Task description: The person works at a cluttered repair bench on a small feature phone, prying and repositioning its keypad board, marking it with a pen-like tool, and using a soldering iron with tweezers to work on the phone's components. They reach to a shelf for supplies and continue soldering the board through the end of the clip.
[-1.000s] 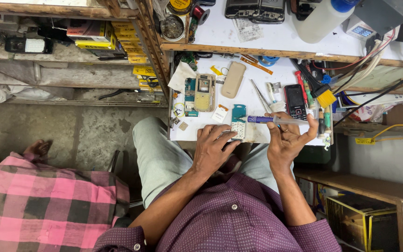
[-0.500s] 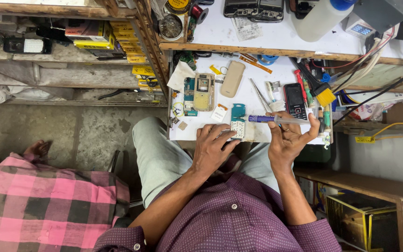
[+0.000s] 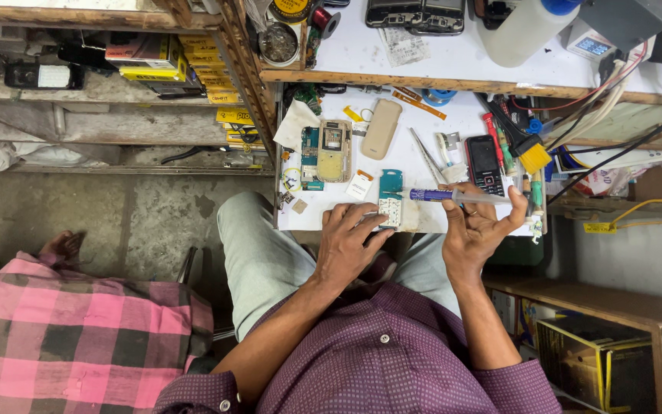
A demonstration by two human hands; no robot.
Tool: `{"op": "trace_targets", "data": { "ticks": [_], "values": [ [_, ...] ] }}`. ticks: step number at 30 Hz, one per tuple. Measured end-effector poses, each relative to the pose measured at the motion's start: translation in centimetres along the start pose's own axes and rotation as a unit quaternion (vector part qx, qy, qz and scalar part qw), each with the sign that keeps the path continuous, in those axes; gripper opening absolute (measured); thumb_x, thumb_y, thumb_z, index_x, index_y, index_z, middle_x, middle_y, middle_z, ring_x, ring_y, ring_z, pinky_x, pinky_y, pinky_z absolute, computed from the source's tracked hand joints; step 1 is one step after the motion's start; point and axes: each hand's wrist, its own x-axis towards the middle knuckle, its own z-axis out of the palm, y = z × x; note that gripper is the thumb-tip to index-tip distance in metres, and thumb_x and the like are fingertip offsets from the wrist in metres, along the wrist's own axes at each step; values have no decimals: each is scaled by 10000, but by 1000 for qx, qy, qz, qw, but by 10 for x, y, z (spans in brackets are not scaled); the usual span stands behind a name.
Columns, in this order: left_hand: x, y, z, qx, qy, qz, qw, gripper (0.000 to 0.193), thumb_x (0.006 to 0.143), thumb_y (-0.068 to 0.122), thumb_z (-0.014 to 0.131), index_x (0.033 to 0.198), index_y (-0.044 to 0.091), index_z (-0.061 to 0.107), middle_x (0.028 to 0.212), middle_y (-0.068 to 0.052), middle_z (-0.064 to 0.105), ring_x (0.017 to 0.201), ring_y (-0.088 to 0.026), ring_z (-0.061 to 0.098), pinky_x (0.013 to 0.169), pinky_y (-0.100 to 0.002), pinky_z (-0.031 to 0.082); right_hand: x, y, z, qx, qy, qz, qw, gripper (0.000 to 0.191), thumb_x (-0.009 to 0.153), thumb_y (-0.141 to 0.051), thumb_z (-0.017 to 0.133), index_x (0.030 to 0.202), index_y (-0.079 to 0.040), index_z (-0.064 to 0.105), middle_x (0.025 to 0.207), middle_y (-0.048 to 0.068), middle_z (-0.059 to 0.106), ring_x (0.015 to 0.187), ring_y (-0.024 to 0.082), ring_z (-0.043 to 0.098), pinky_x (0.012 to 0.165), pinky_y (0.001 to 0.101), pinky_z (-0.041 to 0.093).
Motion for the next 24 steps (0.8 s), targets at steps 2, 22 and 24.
{"op": "trace_targets", "data": {
  "ticks": [2,22,24],
  "values": [
    [0,-1,1,1,0,1,1000,311,840,281,842,1099,118,783,1208,5,682,1119,-214,555,914,-404,413,1,-1,0,-1,-3,-4,1000,789,1099,102,643,1570,-230,104,1260,292,639,1095,209,662,940,266,527],
    [-1,-3,3,5,4,0,1000,310,837,279,849,1093,119,781,1210,9,681,1122,-209,554,916,-404,415,3,5,-5,3,3,-10,1000,818,1088,121,643,1570,-255,101,1258,287,634,1100,208,657,909,269,531],
    [0,-3,3,6,1,-1,1000,315,837,285,849,1097,119,781,1212,8,680,1117,-209,553,911,-403,414,3,5,-6,0,2,-16,1000,821,1091,123,642,1576,-255,99,1266,289,630,1128,219,657,952,284,537]
  ]
}}
